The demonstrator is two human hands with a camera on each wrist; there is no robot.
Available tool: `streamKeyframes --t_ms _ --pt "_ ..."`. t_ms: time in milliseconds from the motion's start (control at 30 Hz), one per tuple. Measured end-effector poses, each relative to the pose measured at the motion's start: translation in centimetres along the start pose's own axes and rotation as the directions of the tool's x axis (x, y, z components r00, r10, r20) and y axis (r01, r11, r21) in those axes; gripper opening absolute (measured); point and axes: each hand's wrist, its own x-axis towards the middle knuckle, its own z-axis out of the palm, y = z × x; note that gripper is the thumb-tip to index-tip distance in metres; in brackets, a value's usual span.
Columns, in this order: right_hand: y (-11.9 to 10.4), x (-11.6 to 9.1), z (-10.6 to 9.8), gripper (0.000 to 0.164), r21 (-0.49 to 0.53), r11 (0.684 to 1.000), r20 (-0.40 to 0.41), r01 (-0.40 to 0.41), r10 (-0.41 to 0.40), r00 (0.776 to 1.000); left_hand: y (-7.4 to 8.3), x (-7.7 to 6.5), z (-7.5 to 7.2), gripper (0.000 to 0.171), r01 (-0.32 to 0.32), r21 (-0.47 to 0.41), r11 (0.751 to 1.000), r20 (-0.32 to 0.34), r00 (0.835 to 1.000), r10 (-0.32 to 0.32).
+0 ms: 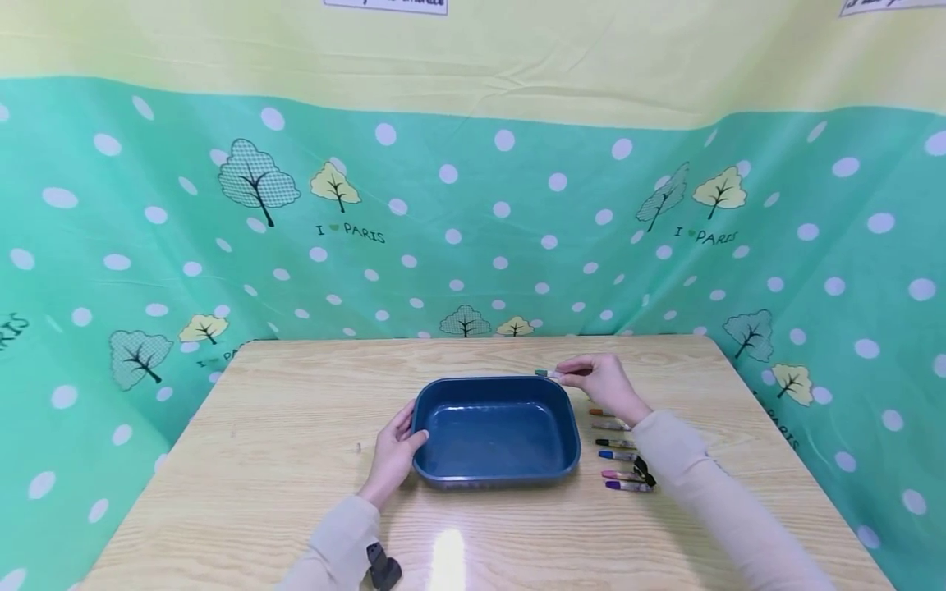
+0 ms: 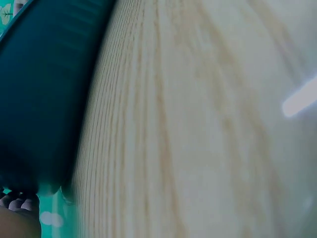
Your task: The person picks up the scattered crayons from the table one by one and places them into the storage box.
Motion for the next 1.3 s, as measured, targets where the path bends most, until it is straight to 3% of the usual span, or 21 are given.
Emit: streamKeyframes --t_ms 233,833,1067,1300 --pt "-1.0 0.2 2.8 0.022 0.054 0.999 0.056 -0.002 -0.001 0.998 0.0 0.1 0.1 0.058 -0.001 0.002 1.000 -0.020 1.000 0.001" --pt "-0.3 1.3 8.2 0.017 -0.060 0.998 0.175 0.004 0.006 0.985 -0.4 0.1 0.1 0.058 -0.003 -0.001 1.000 -0.015 1.000 0.003" --pt "0.2 1.2 8.9 0.013 -0.095 0.995 0.175 -0.038 0.055 0.983 -0.2 -0.1 0.2 0.058 0.011 0.024 1.000 -0.003 1.000 -0.011" --pt "0.4 1.1 9.1 0.016 -0.143 0.989 0.224 0.025 0.008 0.975 0.1 0.0 0.1 0.058 -0.002 0.018 1.000 0.003 1.000 0.002"
